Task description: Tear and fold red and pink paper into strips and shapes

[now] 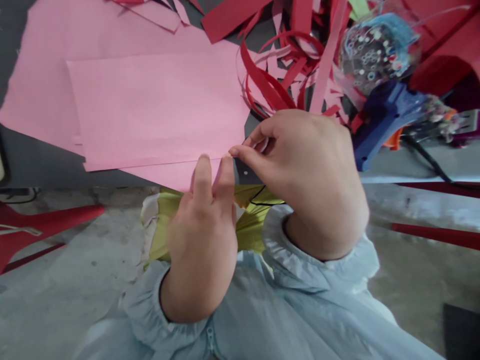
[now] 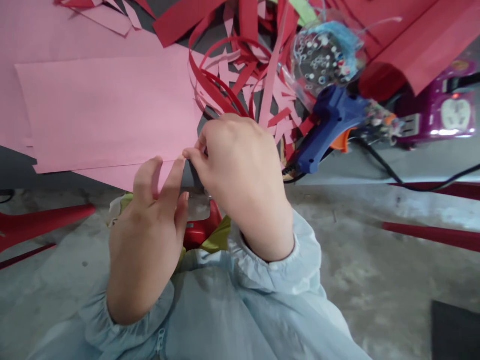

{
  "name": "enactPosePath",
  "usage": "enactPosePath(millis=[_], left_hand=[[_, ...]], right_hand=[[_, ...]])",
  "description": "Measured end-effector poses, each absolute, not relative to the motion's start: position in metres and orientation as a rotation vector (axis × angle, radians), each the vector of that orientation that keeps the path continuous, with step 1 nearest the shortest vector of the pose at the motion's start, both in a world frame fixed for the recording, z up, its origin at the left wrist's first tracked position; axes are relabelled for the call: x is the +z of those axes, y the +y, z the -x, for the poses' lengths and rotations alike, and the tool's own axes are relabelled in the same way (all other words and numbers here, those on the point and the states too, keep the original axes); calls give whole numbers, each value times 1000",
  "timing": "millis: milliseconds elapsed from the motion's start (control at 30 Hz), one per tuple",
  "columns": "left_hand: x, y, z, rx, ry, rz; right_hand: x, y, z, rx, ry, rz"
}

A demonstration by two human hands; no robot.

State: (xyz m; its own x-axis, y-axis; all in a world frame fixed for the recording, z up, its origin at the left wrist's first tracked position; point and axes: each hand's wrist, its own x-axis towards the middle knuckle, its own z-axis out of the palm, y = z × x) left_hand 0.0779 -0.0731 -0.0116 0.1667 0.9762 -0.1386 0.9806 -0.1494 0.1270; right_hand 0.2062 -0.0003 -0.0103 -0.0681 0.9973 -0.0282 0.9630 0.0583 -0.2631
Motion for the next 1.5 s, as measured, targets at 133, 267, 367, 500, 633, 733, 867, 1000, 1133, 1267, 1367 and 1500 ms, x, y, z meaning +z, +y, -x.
enactPosePath(millis=[133, 267, 367, 500, 633, 733, 867, 1000, 1133, 1267, 1367, 1500], left_hand=[[-14, -75, -78, -78, 1929, -2289], [-17, -75, -80, -56, 1927, -2280], [-16, -75, -82, -95, 1951, -2257], [-13, -73, -86, -135, 1968, -2225], [-11, -72, -89, -185, 1979, -2172], [-9, -70, -90, -223, 1983, -2157], [-9, -71, -88, -256, 1975, -2190], [-14, -76, -84, -66, 1932, -2279], [-19, -80, -80, 55, 1932, -2366], [-18, -79, -77, 78, 1914, -2370], [-16, -79, -76, 97, 1894, -2348], [-15, -79, -75, 108, 1880, -2264]], right_hand=[[-8, -15, -216, 165, -2086, 1946], [-15, -41, -222, 40, -2145, 1748], [-25, -54, -220, 1, -2230, 1707], [-33, -58, -215, 14, -2216, 1770], [-33, -57, -212, -2, -2232, 1812], [-31, -57, -213, 39, -2239, 1804], [-29, -55, -219, 99, -2192, 1768], [-28, -48, -223, 96, -2071, 1814], [-27, -34, -220, 151, -2095, 1818], [-27, -21, -216, 226, -2136, 1777], [-25, -15, -215, 253, -2173, 1757], [-23, -8, -215, 317, -2262, 1744]])
